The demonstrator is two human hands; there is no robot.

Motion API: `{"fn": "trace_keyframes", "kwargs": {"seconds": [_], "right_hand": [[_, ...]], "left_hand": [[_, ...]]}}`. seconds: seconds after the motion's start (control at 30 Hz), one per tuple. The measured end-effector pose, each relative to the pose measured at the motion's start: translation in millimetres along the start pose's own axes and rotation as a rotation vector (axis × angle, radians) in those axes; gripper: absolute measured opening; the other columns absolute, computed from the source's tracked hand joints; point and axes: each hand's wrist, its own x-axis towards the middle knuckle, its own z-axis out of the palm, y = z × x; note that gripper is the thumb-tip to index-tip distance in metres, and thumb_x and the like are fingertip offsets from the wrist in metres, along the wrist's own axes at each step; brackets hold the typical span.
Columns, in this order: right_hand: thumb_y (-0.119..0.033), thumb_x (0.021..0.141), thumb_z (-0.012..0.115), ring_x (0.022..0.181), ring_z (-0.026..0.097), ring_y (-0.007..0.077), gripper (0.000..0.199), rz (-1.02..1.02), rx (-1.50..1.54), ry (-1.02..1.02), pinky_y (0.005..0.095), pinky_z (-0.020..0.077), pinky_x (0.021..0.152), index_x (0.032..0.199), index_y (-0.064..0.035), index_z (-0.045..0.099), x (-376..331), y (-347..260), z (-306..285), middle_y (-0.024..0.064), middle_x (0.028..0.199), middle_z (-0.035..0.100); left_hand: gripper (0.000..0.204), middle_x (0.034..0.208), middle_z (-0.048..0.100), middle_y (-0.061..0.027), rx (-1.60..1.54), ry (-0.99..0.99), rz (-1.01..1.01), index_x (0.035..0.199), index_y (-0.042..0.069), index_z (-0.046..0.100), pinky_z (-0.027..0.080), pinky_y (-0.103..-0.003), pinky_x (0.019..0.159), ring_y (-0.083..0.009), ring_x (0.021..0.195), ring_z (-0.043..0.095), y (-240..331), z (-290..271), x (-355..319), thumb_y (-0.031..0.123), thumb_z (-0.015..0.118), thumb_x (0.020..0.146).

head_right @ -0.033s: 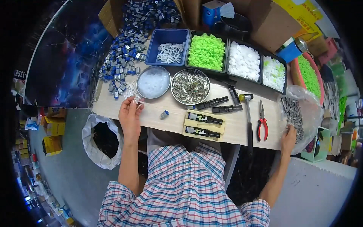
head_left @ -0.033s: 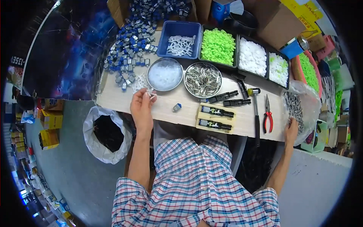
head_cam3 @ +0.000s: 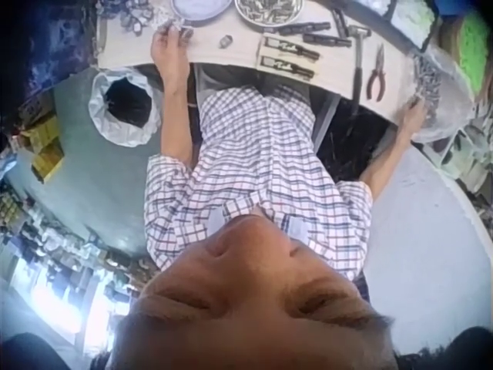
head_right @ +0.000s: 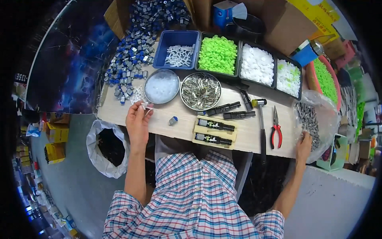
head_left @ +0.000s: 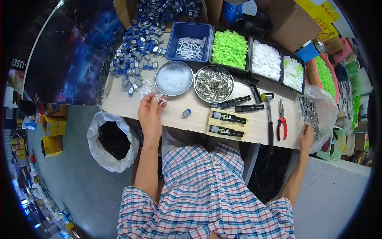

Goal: Assembling small plastic toy components at a factory workbench using manual tools.

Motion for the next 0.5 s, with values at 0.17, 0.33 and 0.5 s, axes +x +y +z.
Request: {"fn": "trace_keyframes", "kwargs": {"seconds": [0.17, 0.33, 0.5], "right_hand": [[0.003, 0.09, 0.057, 0.102, 0.063, 0.0393, 0.031, -0.026, 0.013, 0.001, 0.0456, 0.05, 0.089, 0.12, -0.0011, 0.06, 0, 5, 3, 0.0206, 0.108, 0.064], [0.002, 0.091, 0.059, 0.1, 0.065, 0.0358, 0.03, -0.055, 0.081, 0.171, 0.0409, 0.0514, 0.087, 0.121, -0.0005, 0.063, 0, 8, 6, 0.0212, 0.111, 0.065], [0.002, 0.094, 0.059, 0.103, 0.064, 0.0311, 0.03, 0.022, 0.104, 0.342, 0.0371, 0.0516, 0.09, 0.124, 0.0019, 0.063, 1, -17, -5, 0.0189, 0.124, 0.062]], "left_hand": [[0.021, 0.102, 0.063, -0.0061, -0.088, -0.092, -0.056, 0.12, -0.003, 0.06, 0.051, -0.025, 0.077, -0.0111, 0.088, 0.062, 4, 11, -2, 0.012, 0.056, 0.106], [0.022, 0.092, 0.064, -0.0042, 0.432, -0.16, 0.274, 0.119, -0.003, 0.063, 0.049, -0.024, 0.07, -0.0091, 0.078, 0.06, -6, 16, 18, 0.008, 0.063, 0.1], [0.018, 0.089, 0.066, -0.012, 0.683, -0.165, 0.515, 0.108, -0.002, 0.067, 0.052, -0.032, 0.066, -0.0208, 0.072, 0.064, 4, 39, 33, 0.006, 0.071, 0.092]]}}
